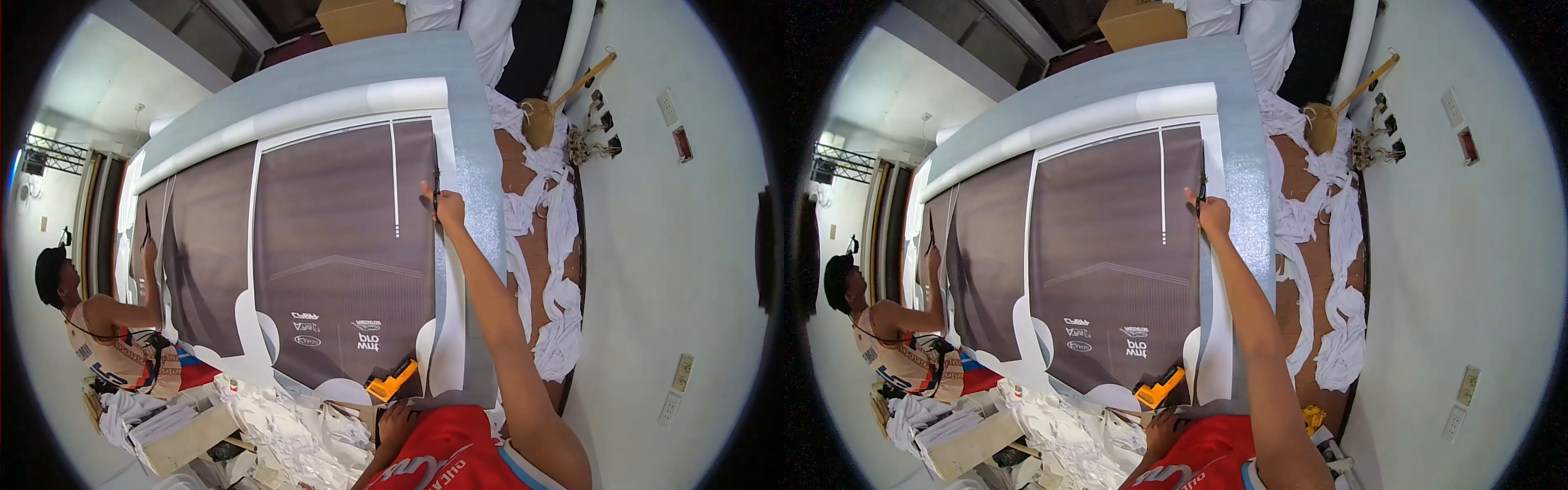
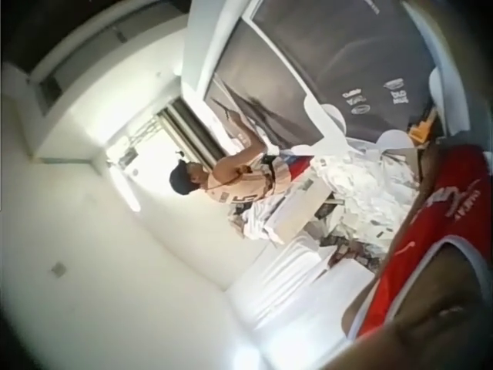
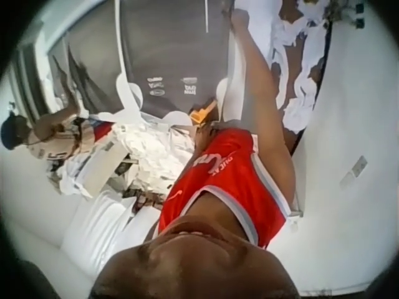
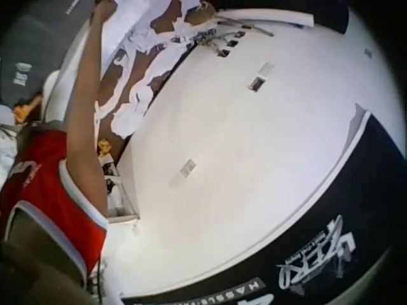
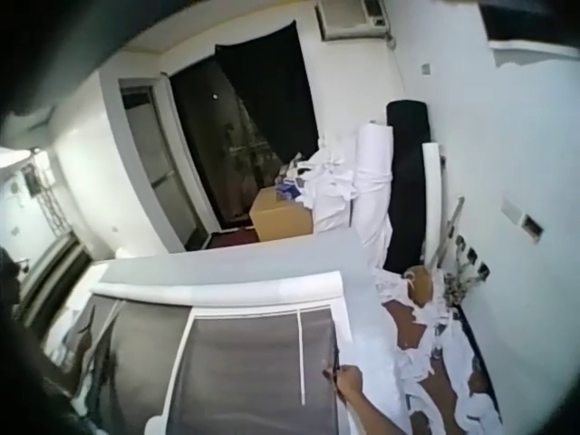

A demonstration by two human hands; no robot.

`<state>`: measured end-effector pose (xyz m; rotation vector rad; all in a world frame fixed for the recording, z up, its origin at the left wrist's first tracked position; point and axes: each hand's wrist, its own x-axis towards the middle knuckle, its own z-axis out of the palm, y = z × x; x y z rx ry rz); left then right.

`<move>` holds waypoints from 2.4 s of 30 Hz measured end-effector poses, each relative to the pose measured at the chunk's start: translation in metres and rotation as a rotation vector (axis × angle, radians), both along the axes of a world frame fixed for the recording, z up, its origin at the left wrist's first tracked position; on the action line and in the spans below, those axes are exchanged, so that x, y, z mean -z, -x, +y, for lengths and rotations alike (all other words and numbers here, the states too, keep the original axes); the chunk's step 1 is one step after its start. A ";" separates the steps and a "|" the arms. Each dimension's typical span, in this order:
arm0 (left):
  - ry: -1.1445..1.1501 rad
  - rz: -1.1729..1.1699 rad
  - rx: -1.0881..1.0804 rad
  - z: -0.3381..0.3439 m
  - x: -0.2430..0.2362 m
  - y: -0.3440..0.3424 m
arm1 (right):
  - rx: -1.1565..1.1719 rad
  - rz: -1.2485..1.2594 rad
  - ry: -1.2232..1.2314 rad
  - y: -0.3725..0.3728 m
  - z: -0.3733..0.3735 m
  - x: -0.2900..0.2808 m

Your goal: Cutting out patterns from large fabric sheets using scissors on a production table.

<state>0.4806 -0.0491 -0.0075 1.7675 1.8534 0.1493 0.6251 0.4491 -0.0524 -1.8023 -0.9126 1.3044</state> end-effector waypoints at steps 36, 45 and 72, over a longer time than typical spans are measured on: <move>-0.025 0.154 -0.108 0.000 0.006 -0.029 | -0.053 0.005 0.127 -0.213 -0.401 -0.026; -0.350 0.033 -0.255 0.104 -0.024 -0.093 | 0.016 0.080 0.185 -0.299 -0.431 -0.020; -0.529 0.242 -0.791 0.699 -0.004 -0.138 | -0.725 0.015 -0.321 -0.294 0.207 0.004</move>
